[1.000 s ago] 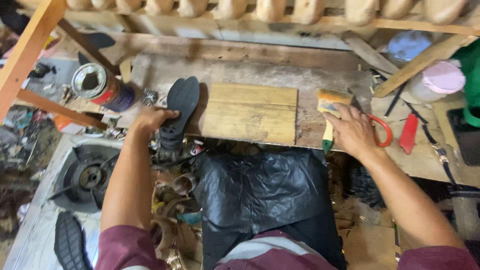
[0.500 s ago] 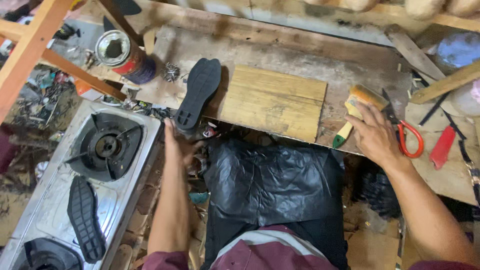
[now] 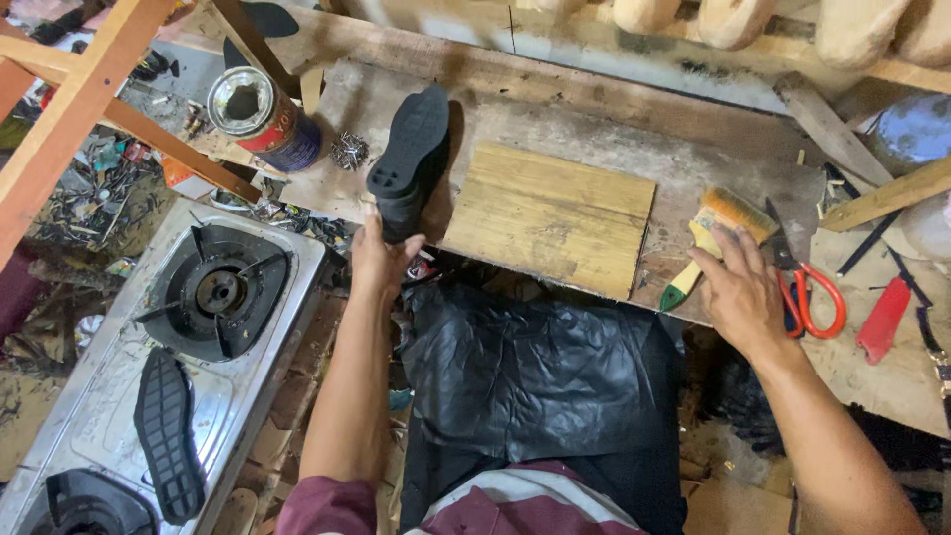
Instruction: The person uses a brush to clean the surface of black shoe insoles on a wooden workbench. They hold each insole with one hand and brush it with the other, then place the cleaned insole aside and pick up another. The person also brushes the workbench surface and their lap area between insoles.
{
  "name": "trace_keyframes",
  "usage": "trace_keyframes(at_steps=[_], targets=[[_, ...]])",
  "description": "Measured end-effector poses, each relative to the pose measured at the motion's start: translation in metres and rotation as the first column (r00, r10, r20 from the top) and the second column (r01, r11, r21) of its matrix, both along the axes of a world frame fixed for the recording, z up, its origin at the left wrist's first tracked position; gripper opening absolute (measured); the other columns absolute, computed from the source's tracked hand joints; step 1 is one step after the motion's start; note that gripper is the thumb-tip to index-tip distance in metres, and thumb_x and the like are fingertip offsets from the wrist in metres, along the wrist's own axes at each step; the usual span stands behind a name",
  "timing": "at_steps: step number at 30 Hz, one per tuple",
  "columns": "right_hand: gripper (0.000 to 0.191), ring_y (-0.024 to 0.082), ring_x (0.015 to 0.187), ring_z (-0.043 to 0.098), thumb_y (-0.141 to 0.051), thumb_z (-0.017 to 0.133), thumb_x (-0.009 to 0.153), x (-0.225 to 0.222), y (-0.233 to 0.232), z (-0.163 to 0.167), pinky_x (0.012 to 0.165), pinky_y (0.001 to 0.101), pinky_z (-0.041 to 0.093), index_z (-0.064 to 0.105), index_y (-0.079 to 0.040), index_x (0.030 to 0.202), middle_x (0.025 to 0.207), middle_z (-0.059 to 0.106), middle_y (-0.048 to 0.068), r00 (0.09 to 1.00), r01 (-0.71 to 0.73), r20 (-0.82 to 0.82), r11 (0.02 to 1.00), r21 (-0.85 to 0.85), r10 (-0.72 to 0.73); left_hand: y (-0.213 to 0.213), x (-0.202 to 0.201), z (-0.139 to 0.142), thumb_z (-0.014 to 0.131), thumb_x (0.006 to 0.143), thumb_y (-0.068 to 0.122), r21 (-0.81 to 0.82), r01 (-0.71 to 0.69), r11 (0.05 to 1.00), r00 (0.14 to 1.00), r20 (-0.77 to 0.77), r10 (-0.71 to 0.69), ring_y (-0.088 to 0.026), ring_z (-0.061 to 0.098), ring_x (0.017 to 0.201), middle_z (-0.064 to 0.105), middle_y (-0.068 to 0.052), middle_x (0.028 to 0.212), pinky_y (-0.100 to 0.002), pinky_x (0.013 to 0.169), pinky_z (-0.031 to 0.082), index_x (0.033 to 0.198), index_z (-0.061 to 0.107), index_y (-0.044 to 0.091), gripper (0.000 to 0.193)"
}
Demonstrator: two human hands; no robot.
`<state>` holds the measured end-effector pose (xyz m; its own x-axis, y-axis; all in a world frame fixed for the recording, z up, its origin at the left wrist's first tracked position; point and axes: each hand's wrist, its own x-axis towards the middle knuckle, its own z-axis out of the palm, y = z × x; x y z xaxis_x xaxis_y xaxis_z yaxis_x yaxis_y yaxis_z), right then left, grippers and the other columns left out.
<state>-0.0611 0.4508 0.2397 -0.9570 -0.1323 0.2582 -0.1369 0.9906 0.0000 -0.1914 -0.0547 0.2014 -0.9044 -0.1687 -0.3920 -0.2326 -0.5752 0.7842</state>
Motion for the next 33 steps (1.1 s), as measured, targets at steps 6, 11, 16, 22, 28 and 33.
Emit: trace_keyframes(at_steps=[6, 11, 16, 22, 28, 33], targets=[[0.044, 0.038, 0.151, 0.040, -0.020, 0.069, 0.079, -0.014, 0.015, 0.006, 0.107, 0.0575, 0.044, 0.070, -0.024, 0.123, 0.156, 0.049, 0.013, 0.996, -0.003, 0.090, 1.000, 0.004, 0.003, -0.015, 0.006, 0.039, 0.044, 0.105, 0.054, -0.663, 0.159, 0.732, 0.977, 0.211, -0.021, -0.035, 0.072, 0.085, 0.069, -0.029, 0.117, -0.044, 0.081, 0.058, 0.137, 0.055, 0.002, 0.061], [0.043, 0.041, 0.142, 0.045, -0.031, 0.072, 0.081, -0.038, 0.018, 0.016, 0.104, 0.0591, 0.044, 0.068, -0.022, 0.123, 0.153, 0.049, 0.018, 0.995, 0.015, 0.096, 1.000, -0.026, -0.013, -0.006, 0.013, 0.068, 0.060, 0.103, 0.040, -0.855, -0.403, 0.326, 0.876, -0.463, -0.134, -0.035, 0.060, 0.124, 0.061, -0.026, 0.135, -0.044, 0.106, 0.045, 0.142, 0.053, -0.002, 0.058], [0.045, 0.042, 0.116, 0.063, -0.026, 0.061, 0.093, -0.043, 0.026, 0.024, 0.091, 0.0508, 0.052, 0.057, -0.010, 0.135, 0.148, 0.060, 0.019, 1.000, 0.000, 0.003, 0.948, -0.318, 0.001, 0.006, 0.002, 0.102, 0.078, 0.089, 0.039, -0.926, -0.377, -0.017, 0.864, -0.345, -0.367, -0.044, 0.057, 0.121, 0.062, -0.028, 0.130, -0.050, 0.103, 0.044, 0.124, 0.068, -0.001, 0.054], [0.035, 0.043, 0.107, 0.066, -0.035, 0.067, 0.107, -0.045, 0.040, 0.005, 0.086, 0.0505, 0.052, 0.064, -0.009, 0.131, 0.119, 0.069, 0.022, 0.956, 0.115, -0.202, 0.906, -0.406, -0.212, 0.016, -0.003, 0.131, 0.081, 0.091, 0.034, -0.893, -0.436, -0.108, 0.847, -0.366, -0.386, -0.041, 0.062, 0.116, 0.070, -0.020, 0.120, -0.051, 0.100, 0.048, 0.117, 0.072, 0.002, 0.042], [0.030, 0.039, 0.091, 0.068, -0.033, 0.068, 0.111, -0.066, 0.044, 0.006, 0.075, 0.0504, 0.051, 0.070, -0.003, 0.113, 0.103, 0.071, 0.021, 0.966, 0.207, -0.100, 0.946, -0.251, -0.238, 0.075, 0.036, 0.104, 0.079, 0.091, 0.021, -0.765, -0.551, 0.333, 0.648, -0.644, -0.407, -0.038, 0.063, 0.125, 0.068, -0.019, 0.131, -0.048, 0.110, 0.048, 0.124, 0.067, 0.002, 0.040], [0.033, 0.025, 0.069, 0.065, -0.034, 0.073, 0.106, -0.073, 0.018, 0.031, 0.066, 0.0402, 0.049, 0.074, -0.001, 0.102, 0.083, 0.072, 0.016, 0.916, 0.298, -0.024, 0.718, -0.629, -0.401, 0.129, 0.073, 0.049, 0.080, 0.088, 0.033, -0.867, -0.361, 0.344, 0.659, -0.498, -0.564, -0.036, 0.060, 0.127, 0.067, -0.018, 0.132, -0.048, 0.111, 0.042, 0.124, 0.068, 0.005, 0.047]])
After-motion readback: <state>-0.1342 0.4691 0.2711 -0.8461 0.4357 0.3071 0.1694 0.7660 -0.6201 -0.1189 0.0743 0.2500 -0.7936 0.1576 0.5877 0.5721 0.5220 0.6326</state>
